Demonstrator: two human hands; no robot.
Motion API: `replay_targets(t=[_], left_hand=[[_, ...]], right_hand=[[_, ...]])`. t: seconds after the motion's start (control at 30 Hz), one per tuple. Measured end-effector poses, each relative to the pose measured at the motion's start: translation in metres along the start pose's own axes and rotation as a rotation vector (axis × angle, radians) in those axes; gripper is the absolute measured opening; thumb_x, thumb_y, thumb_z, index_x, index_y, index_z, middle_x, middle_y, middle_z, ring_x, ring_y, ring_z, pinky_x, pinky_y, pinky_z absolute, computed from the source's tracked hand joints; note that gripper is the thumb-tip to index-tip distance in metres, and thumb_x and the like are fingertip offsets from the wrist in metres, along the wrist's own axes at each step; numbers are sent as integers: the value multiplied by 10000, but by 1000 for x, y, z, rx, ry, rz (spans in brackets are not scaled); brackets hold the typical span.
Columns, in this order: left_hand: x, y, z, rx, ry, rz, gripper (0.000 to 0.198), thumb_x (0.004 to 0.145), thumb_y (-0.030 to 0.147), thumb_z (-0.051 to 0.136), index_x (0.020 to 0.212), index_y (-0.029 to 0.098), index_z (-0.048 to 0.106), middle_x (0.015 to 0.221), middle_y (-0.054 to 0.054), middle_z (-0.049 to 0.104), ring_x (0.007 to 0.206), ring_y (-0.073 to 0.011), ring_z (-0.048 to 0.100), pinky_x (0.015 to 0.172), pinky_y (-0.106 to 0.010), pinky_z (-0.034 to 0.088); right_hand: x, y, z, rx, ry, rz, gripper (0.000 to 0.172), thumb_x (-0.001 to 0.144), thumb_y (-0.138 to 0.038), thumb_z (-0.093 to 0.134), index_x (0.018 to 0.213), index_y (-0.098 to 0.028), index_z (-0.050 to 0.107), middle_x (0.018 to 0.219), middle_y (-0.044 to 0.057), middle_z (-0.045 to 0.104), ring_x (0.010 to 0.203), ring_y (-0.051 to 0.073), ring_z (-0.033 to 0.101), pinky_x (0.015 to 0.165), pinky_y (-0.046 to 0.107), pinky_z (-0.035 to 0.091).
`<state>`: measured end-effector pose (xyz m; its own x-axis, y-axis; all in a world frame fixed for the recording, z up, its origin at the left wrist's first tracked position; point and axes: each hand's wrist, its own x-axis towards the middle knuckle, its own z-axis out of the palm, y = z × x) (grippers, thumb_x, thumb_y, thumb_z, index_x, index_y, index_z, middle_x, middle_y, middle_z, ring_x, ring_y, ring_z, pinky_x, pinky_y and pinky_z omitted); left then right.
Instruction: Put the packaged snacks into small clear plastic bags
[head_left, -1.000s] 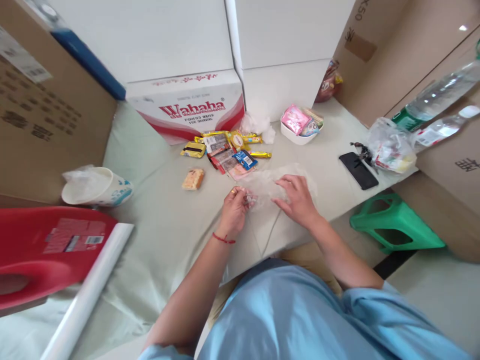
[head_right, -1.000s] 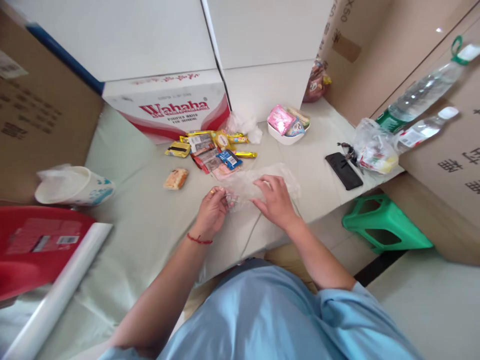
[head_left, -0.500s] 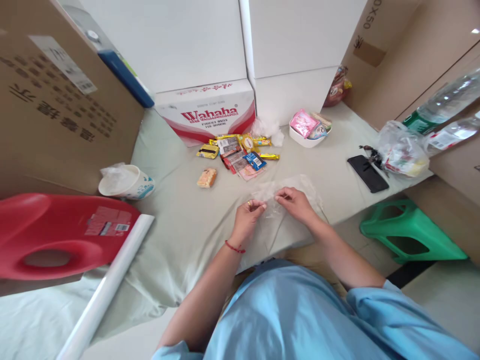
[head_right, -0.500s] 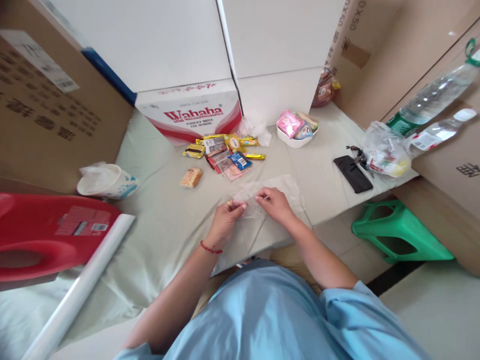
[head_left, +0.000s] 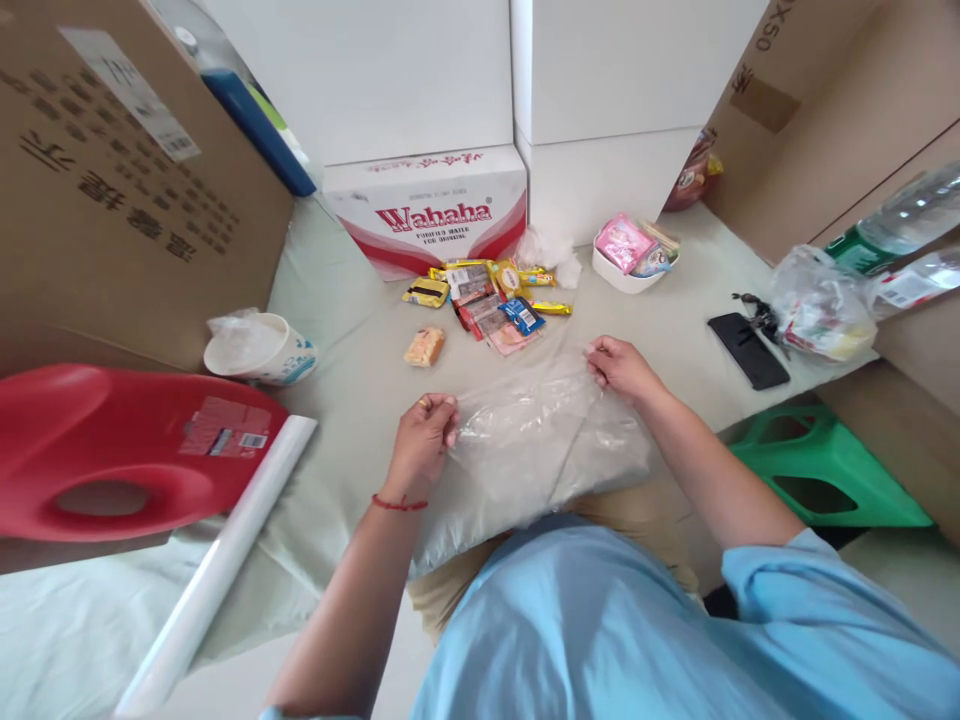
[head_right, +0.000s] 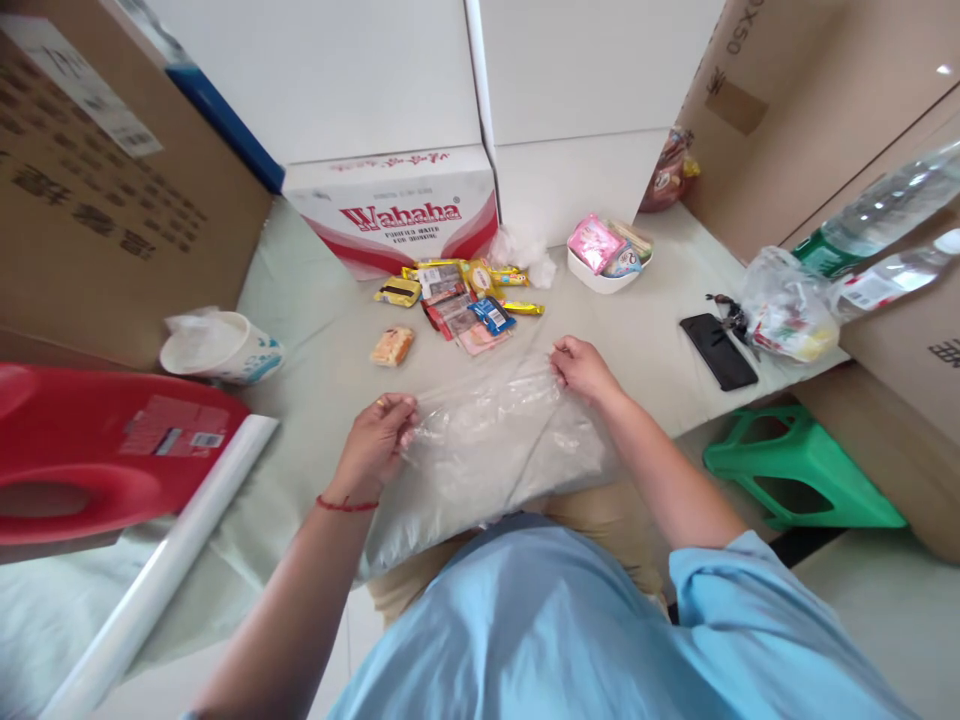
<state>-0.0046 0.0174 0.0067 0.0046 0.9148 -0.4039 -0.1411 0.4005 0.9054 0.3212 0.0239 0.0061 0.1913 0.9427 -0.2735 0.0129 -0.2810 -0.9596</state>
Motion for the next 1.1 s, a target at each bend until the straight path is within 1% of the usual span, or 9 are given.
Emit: replay_targets(t=[0.13,0.23,0.3,0.47,0.53,0.67,0.73,0.93,1.1], left_hand=[[2,-3,-24,249,115,47,310,707,369,808,866,202,601,652,45,574,496,-101,458,478,-228,316],[-13,0,-30,557,405,347,229,727,244,750,911,211,618,856,-12,614,683,-163,556,637,-292,443],[-27,3,-24,742,424,607,165,776,165,668,930,221,644,944,-42,630,786,-199,591,763,-347,480],[-39,1,23,987,-379,913,211,857,107,568,916,255,707,1029,-95,744,950,-252,670,877,-413,481],[-30,-5,44,1010,-520,904,234,869,103,563,950,253,723,1123,-120,762,1022,-269,684,928,-449,479],[-6,-18,69,1007,-457,884,260,937,146,536,1065,229,747,1260,-175,751,1157,-312,688,1033,-524,460],[6,-21,74,1025,-373,871,293,979,185,514,1149,220,749,1327,-184,733,1248,-323,667,1095,-546,433],[39,-25,56,1275,-233,758,414,1070,348,440,1393,238,673,1543,-123,627,1535,-352,448,1285,-654,219],[40,-31,25,1027,-58,799,419,1083,393,415,1360,177,644,1425,-173,672,1426,-303,555,1214,-541,419]], right_hand=[[39,-2,9,-274,-93,-105,109,793,-296,730,753,-223,660,518,-70,586,471,114,457,522,251,326],[63,-11,17,-455,-244,-253,79,802,-251,705,742,-200,707,570,-50,616,583,133,504,632,262,356],[78,-20,22,-555,-363,-361,79,811,-233,695,757,-194,738,634,-43,643,637,135,511,680,262,357],[108,-43,39,-787,-540,-511,152,872,-198,645,920,-209,789,772,-20,698,702,161,560,734,276,391],[110,-53,44,-857,-433,-584,211,904,-205,639,1060,-191,780,897,34,732,812,206,614,807,312,437],[71,-60,44,-902,13,-796,263,1007,-238,549,1179,-143,723,1177,164,711,1106,293,612,1005,415,460],[30,-49,41,-875,102,-836,318,1079,-277,433,1153,-154,717,1130,165,715,1102,291,618,1005,433,477],[-79,40,20,-961,-356,-945,376,1046,-400,608,1348,-188,680,1478,167,641,1356,323,564,1136,539,475],[-100,71,-10,-833,-290,-778,243,1053,-251,558,1158,-236,776,1159,130,782,1106,279,685,979,483,579]])
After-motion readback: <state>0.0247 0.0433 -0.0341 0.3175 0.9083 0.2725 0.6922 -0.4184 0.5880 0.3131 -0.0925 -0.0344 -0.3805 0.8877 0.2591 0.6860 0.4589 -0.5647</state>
